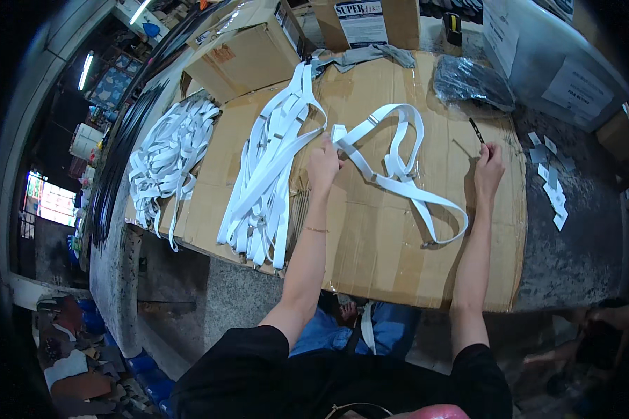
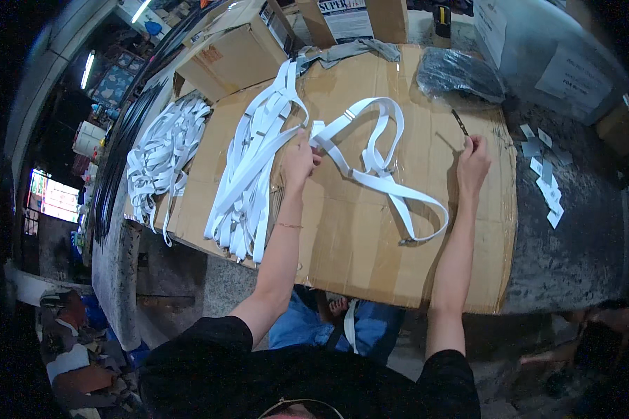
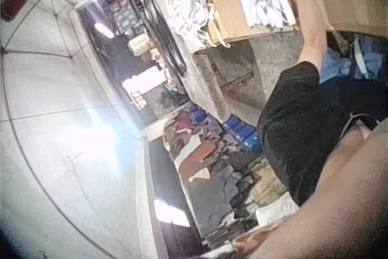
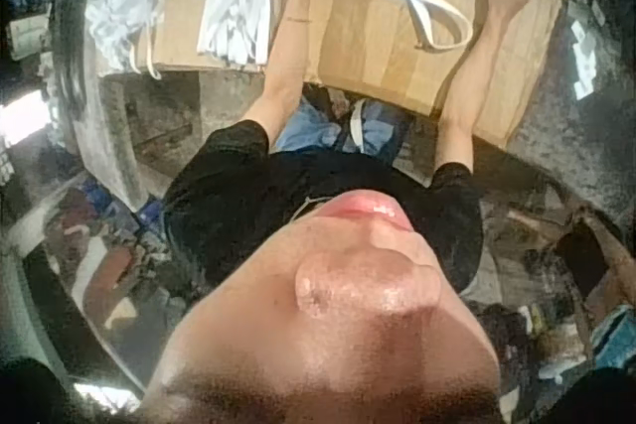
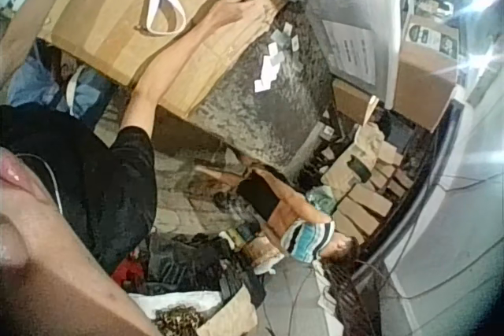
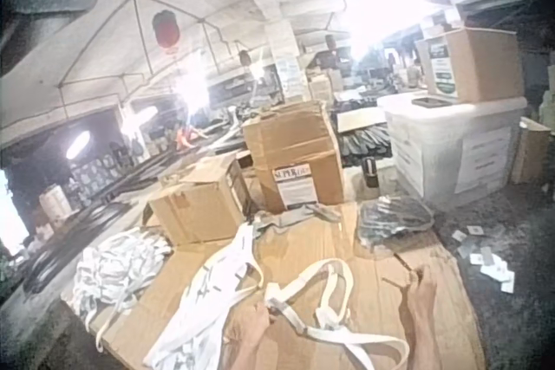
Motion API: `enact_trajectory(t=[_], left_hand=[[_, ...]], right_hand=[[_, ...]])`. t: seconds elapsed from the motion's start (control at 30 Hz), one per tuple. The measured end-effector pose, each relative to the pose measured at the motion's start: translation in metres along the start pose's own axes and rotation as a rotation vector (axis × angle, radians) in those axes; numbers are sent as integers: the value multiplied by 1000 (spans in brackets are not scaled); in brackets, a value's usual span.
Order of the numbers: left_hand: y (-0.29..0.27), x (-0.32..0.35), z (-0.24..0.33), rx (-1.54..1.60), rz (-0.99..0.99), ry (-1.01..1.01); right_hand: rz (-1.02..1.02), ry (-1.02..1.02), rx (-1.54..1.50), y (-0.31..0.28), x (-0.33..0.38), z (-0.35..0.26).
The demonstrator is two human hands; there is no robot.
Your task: The person assembles white elastic straps by hand, attaching metal clips and plastic clips to them.
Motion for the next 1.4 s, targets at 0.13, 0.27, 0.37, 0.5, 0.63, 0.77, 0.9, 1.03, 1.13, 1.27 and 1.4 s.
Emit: enact_trajectory(t=[0.13,0.27,0.37,0.5,0.63,0.77,0.9,1.03,1.13,1.27,1.4], left_hand=[[22,-20,16,248,-382,-134],[32,-34,20,606,-444,266],[47,-5,50,700,-573,261],[41,10,66,688,-642,288],[35,20,69,688,-666,303],[31,26,69,742,-680,280],[29,22,68,814,-721,273],[46,16,74,921,-890,272],[55,13,65,915,-1076,368],[64,31,97,794,-1053,408],[65,37,133,962,-1013,316]], right_hand=[[115,58,-277,-7,-11,13],[95,133,-532,6,-21,24],[48,194,-631,-4,-27,43],[39,259,-610,-4,-27,38],[29,271,-628,-3,-24,31],[24,273,-595,-1,-23,32],[-4,250,-570,5,-27,36],[36,296,-542,-18,-34,30],[-44,118,-738,-11,-14,6],[-185,187,-727,20,-15,-3],[-321,252,-807,6,-13,-2]])
Point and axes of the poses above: each hand's wrist, its own x-axis away from the middle knuckle, its own y-axis out of the palm, z = x × y, the point moved 3 cm from there along -x, towards the middle knuckle, and after that the axes turned 1 degree about -x, right-handed, at the moved point
